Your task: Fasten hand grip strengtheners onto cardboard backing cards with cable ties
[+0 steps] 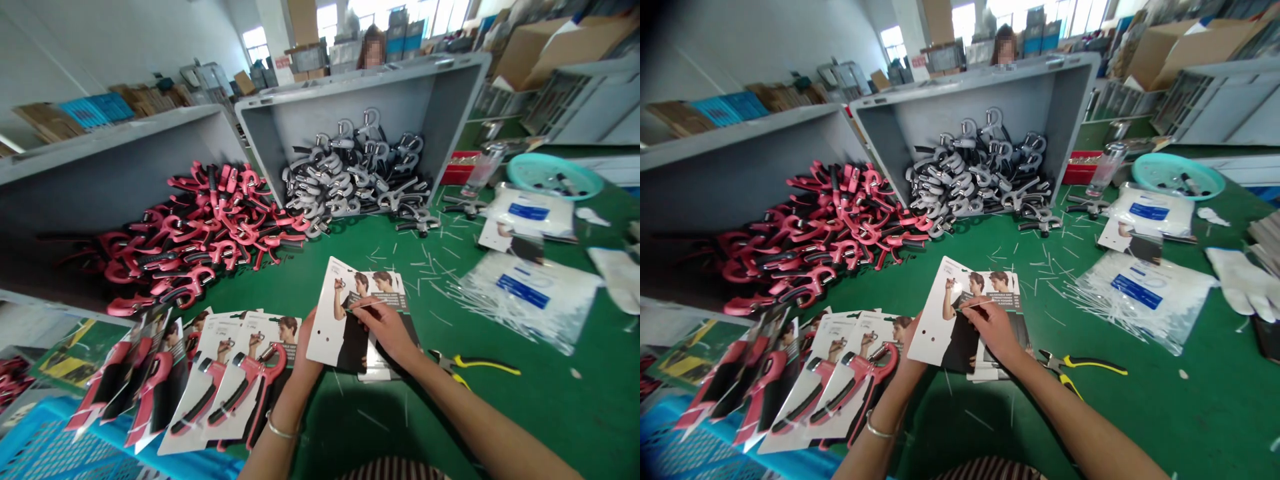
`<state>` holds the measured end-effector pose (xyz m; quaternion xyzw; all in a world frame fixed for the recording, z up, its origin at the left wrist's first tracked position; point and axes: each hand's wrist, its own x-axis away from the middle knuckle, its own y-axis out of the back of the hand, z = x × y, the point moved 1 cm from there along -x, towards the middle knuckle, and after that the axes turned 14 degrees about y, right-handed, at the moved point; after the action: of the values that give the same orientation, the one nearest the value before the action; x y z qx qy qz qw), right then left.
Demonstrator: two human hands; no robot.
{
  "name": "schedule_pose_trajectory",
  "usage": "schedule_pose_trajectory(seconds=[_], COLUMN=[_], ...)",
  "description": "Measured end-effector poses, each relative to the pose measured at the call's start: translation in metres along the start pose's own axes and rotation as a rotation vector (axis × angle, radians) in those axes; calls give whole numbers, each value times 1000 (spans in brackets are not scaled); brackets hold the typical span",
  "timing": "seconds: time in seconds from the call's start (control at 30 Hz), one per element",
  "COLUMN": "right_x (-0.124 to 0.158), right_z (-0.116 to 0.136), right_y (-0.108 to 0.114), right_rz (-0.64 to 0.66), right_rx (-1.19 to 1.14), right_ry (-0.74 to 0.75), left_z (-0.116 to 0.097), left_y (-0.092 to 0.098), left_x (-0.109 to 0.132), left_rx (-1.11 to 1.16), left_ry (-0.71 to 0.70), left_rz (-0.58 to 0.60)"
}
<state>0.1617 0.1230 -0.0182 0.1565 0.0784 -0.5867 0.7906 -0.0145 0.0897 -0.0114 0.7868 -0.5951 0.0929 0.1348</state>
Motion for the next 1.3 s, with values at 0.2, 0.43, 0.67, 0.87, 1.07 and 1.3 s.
schedule_pose_trajectory(seconds=[0.2,0.43,0.67,0.87,1.07,1.3], right_x=[1,6,9,9,9,10], right_z=[0,0,-2,-8,3,5], right_y=[5,4,2,5,6,6], right_rz=[22,-33,-65,-60,47,-4], right_rx=[-133,-222,-356,-452,-215,-278], right_ry=[-13,-27,-54,-40,73,49], left_z=[-25,-41,-49,-53,-38,-24], left_y=[8,22,34,24,-1,-3], left_x=[28,47,54,59,29,29], left_rx=[-936,-726,-800,-855,-807,-1027], left_ry=[-132,-170,-337,-417,-391,-528], left_rz=[-267,308,442,386,235,267])
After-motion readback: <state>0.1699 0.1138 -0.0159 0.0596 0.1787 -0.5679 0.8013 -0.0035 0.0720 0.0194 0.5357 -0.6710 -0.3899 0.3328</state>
